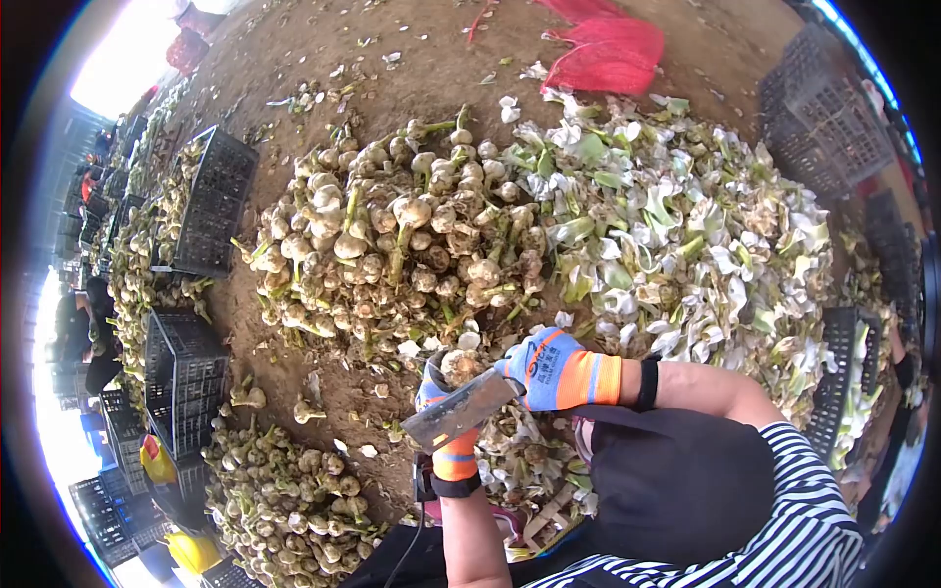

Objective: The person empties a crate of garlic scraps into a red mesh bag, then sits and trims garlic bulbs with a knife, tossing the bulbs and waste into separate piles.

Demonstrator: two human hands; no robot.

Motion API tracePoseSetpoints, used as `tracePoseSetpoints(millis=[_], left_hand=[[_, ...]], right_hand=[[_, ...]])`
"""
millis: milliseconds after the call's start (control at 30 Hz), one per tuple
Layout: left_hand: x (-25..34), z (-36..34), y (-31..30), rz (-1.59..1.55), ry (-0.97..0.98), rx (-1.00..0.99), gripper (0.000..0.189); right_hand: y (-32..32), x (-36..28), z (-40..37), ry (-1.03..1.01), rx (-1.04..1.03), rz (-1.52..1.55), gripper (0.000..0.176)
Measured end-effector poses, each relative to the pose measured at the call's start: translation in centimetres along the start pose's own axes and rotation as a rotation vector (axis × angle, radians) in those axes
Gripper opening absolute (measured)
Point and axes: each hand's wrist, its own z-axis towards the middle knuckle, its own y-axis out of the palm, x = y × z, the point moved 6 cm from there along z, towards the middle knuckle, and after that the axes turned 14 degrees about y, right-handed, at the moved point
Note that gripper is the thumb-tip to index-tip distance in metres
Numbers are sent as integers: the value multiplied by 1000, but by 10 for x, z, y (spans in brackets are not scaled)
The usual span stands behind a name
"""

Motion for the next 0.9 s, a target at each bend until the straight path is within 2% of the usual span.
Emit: tracePoseSetpoints(millis=[33, 100, 133, 200, 233, 300, 333, 400, 500, 533, 567, 600, 633, 667, 700, 767, 833, 900], left_hand=[[3, 0, 0, -2, 0, -1, 54], [18, 0, 0, 358, 80, -104, 53], [13, 0, -2, 356, 82, -103, 53], [-24, -8, -4, -503, -243, 89, 48], [-29, -11, -5, -503, -242, 89, 48], [-21, -12, -8, 60, 74, -59, 40], [-14, -12, -4, 60, 74, -56, 40], [0, -12, 3, -219, -49, 17, 36], [0, -12, -1, -99, -21, 5, 34], [-3, -7, 1, -100, -20, 5, 34], [-5, -1, 4, 37, -5, -19, 36], [0, -11, -3, 267, -12, -51, 43], [50, -9, 3, 497, -26, -84, 51], [57, -11, 12, 428, 34, -61, 56], [62, -13, 12, 369, 87, -43, 61], [55, -5, 5, 475, 164, -79, 57], [56, 3, -1, 721, 387, -35, 55], [29, 5, -7, 714, 369, -40, 57]], right_hand=[[0, 0, 0, -4, -8, 10, 27], [4, 1, 1, -6, -16, 21, 27], [9, 1, 4, -11, -47, 22, 27], [17, 4, 8, -16, -78, 22, 27], [20, 6, 10, -6, -77, 37, 28], [25, 9, 13, 1, -76, 46, 28], [26, 8, 14, -13, -57, 55, 28], [28, 6, 12, -24, -41, 68, 28], [28, 8, 14, 26, -70, 19, 31], [24, 8, 14, 9, -31, 41, 29], [22, 8, 13, -7, 6, 65, 28], [27, 19, 19, 119, -36, 92, 27], [31, 39, 33, 241, -67, 112, 26], [43, 87, 43, 385, 52, 197, 25], [48, 112, 35, 508, 86, 358, 25], [42, 112, 27, 443, 174, 429, 26], [37, 95, 23, 418, 221, 431, 26], [11, 54, 9, 215, 278, 558, 25]])
